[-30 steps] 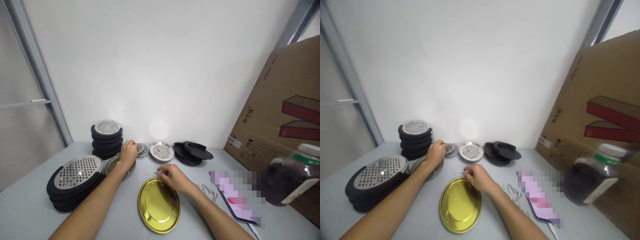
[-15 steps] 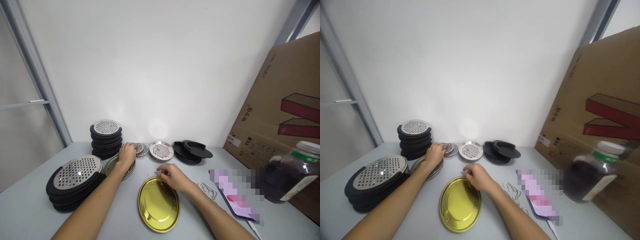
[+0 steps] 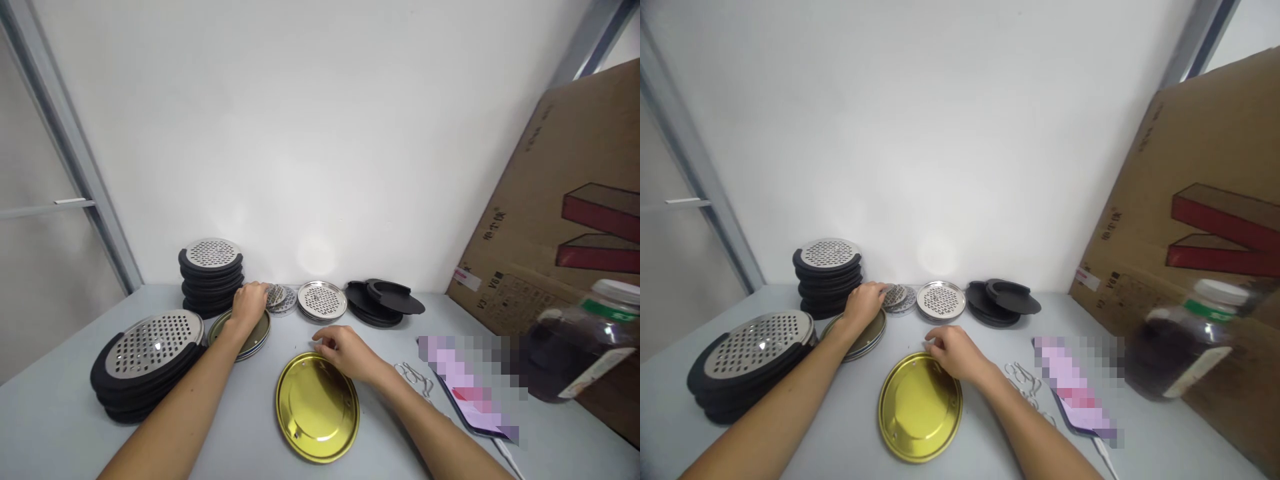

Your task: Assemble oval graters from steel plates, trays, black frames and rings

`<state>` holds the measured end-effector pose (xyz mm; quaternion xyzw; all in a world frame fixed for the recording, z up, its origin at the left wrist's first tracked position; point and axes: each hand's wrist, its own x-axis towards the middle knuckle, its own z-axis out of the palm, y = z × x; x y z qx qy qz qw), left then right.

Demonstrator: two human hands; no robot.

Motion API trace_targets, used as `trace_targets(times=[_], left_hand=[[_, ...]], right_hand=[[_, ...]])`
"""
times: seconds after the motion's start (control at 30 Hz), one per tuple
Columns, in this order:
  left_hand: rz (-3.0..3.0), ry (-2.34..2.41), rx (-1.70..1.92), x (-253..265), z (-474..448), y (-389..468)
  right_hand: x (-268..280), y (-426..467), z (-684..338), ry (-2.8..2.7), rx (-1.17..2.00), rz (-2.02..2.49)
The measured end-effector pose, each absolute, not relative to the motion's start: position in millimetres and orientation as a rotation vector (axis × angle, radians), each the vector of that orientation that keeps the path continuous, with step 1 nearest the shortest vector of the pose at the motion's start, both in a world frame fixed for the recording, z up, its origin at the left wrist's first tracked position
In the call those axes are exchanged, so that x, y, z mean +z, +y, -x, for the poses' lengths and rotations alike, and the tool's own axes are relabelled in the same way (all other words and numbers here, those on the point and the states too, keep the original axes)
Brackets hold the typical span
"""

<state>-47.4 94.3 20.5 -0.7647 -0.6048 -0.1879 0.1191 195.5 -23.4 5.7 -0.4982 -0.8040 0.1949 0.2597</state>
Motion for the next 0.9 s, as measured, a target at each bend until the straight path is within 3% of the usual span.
trace_targets(times=[0.37, 0.9], left_hand=[[2.260, -1.642, -0.687, 24, 42, 92], [2.343, -1.723, -0.523, 9, 35, 90]], right_hand=[[7, -23, -195, -2.190, 0.518, 1.351], [6, -23, -195, -2.192, 0.524, 1.340]])
